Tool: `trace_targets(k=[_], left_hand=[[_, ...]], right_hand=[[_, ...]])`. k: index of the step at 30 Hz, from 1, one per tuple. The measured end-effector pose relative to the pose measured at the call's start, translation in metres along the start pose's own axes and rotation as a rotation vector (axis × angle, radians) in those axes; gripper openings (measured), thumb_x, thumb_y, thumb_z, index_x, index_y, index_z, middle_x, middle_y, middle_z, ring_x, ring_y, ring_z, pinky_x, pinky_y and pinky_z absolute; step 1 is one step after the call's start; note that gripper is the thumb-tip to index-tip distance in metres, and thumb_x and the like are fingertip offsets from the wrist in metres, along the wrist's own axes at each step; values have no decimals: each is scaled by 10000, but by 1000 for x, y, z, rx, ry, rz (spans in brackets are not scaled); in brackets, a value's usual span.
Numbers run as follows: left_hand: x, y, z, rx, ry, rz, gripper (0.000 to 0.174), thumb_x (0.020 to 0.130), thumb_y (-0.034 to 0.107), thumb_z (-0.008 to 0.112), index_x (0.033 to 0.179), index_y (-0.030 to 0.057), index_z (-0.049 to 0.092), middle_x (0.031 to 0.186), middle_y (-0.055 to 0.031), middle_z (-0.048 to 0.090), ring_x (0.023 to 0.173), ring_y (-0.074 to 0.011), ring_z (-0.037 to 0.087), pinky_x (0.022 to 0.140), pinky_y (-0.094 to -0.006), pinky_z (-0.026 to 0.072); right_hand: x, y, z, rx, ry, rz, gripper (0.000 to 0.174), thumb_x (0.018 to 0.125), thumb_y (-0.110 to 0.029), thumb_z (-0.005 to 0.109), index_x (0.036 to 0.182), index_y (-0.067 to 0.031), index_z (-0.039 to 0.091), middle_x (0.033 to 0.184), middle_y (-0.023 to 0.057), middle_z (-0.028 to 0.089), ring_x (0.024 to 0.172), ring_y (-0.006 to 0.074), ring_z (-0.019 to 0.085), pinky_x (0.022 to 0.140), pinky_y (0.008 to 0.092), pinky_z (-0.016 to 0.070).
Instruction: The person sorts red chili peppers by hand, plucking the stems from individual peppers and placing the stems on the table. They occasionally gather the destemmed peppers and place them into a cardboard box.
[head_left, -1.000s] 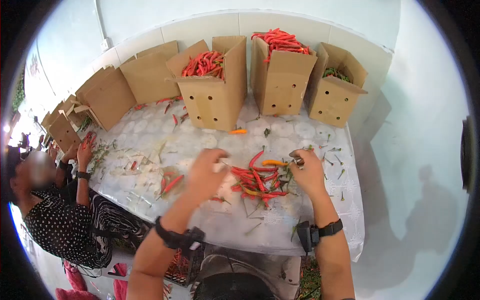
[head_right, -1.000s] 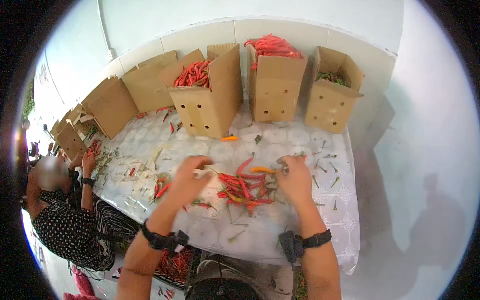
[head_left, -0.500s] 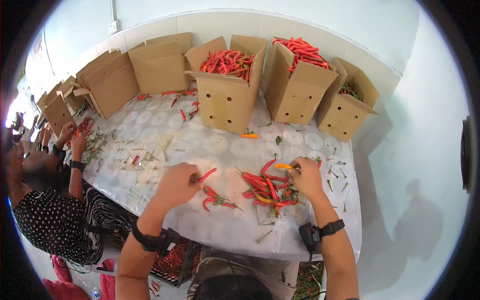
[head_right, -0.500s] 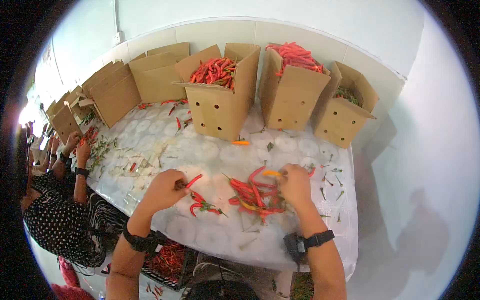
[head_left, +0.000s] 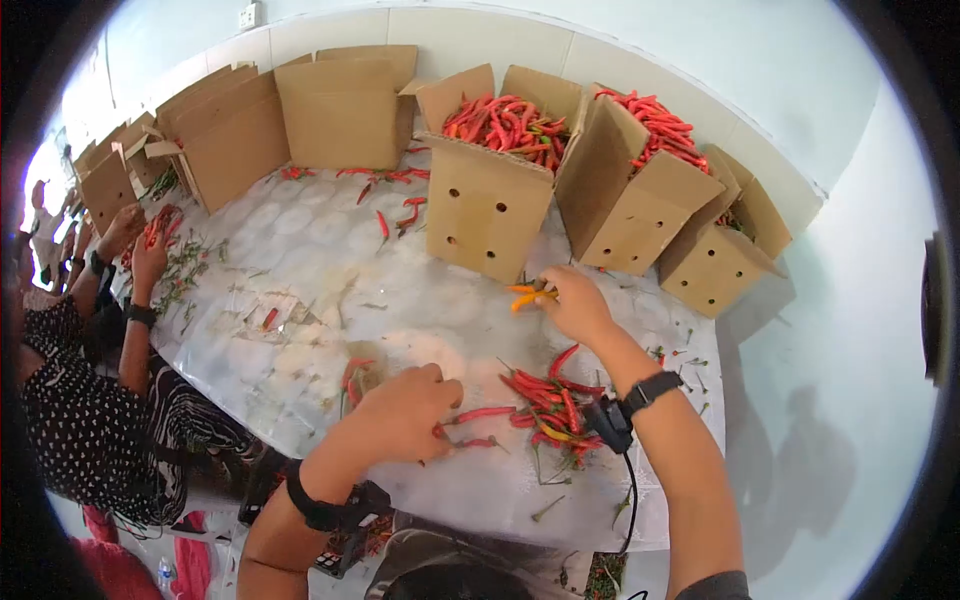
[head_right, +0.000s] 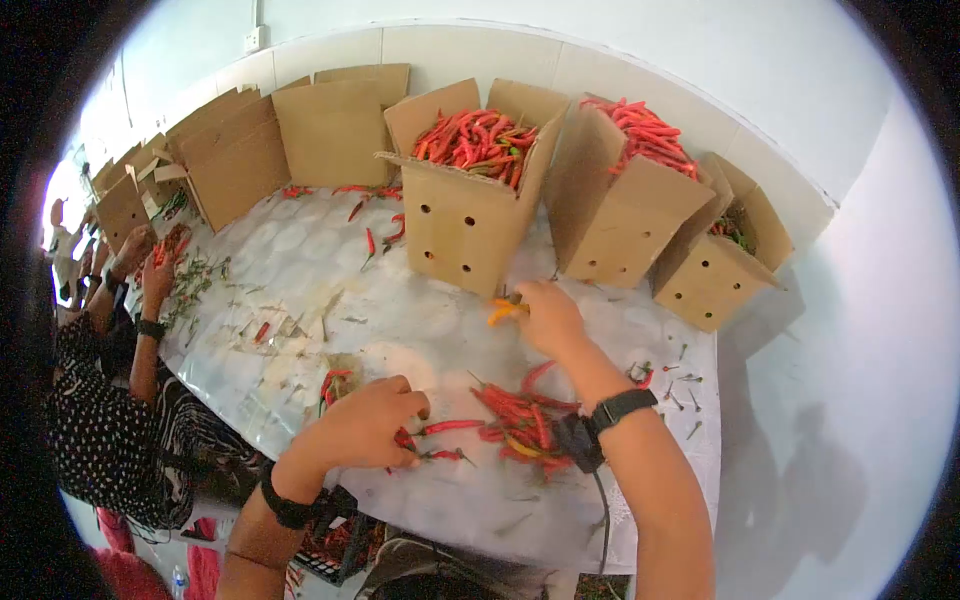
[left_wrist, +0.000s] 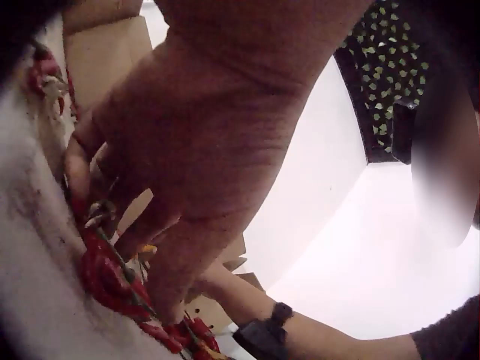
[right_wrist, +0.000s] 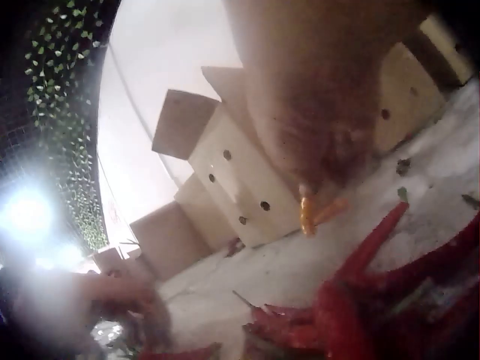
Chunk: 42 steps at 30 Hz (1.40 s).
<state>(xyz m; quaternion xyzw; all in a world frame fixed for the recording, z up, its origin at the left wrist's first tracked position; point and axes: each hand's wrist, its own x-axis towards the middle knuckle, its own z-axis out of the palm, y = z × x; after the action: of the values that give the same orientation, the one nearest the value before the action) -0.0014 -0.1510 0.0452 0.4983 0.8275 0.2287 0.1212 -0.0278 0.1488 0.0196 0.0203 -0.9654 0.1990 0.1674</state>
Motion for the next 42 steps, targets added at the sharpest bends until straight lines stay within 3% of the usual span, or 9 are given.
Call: trace_targets(k=[7,10,13,18,22,25,29,38,42], left_hand=[[19,18,26,-12,-41,16,318,643,208,701,872,63,535,837,-148,516,864,-339,522,720,-425,431],[41,28,43,-85,87,54,298,650,192,690,867,54,539,851,-149,522,876,-335,523,742,-420,436],[50,32,51,-251,210,69,275,663,159,682,878,47,554,896,-146,535,874,-321,528,763,-403,443],[34,7,21,-265,479,45,273,677,94,682,920,34,572,938,-124,552,868,-292,543,748,-359,457],[3,-13,-14,-21,557,-239,260,671,94,693,891,30,569,907,-131,546,824,-301,562,729,-360,456],[-13,-24,-23,119,419,-489,281,648,107,708,879,31,565,889,-139,538,812,-314,563,713,-381,455],[-26,-35,-14,154,322,-439,300,625,133,717,861,34,562,845,-146,537,797,-328,560,696,-401,452],[-39,-40,-21,205,368,-559,299,617,169,701,835,23,558,805,-161,557,796,-321,566,697,-388,457],[-43,-53,-18,188,373,-498,308,606,171,700,818,10,546,771,-159,569,742,-317,567,662,-386,458]], right_hand=[[24,-7,14,127,-236,9,214,685,-71,659,886,-21,603,884,173,618,822,303,598,716,363,466],[26,-19,25,216,-171,-26,201,719,-50,667,900,-2,593,875,109,627,743,178,614,660,316,479],[21,-21,15,630,-155,195,219,757,-76,655,953,-6,590,930,103,619,756,179,616,683,328,490],[-41,-31,-44,304,-253,135,268,786,-140,647,1005,-5,573,990,105,599,878,209,592,751,362,480],[-92,-32,-42,130,-183,-117,339,754,-239,667,1010,-29,598,945,151,597,920,310,559,819,370,440],[-110,-53,-41,67,-94,-113,400,733,-306,680,1038,-62,597,1033,156,560,991,331,512,870,385,410],[-114,-77,-37,-38,-34,-199,445,720,-338,687,1070,-80,589,1095,158,529,1019,334,496,880,399,401],[-132,-49,-47,83,-183,-198,306,713,-269,692,951,-85,635,877,113,572,849,288,547,733,367,444],[-142,-39,-68,243,-241,-52,276,702,-224,710,896,-42,633,860,115,602,827,268,565,765,339,443]])
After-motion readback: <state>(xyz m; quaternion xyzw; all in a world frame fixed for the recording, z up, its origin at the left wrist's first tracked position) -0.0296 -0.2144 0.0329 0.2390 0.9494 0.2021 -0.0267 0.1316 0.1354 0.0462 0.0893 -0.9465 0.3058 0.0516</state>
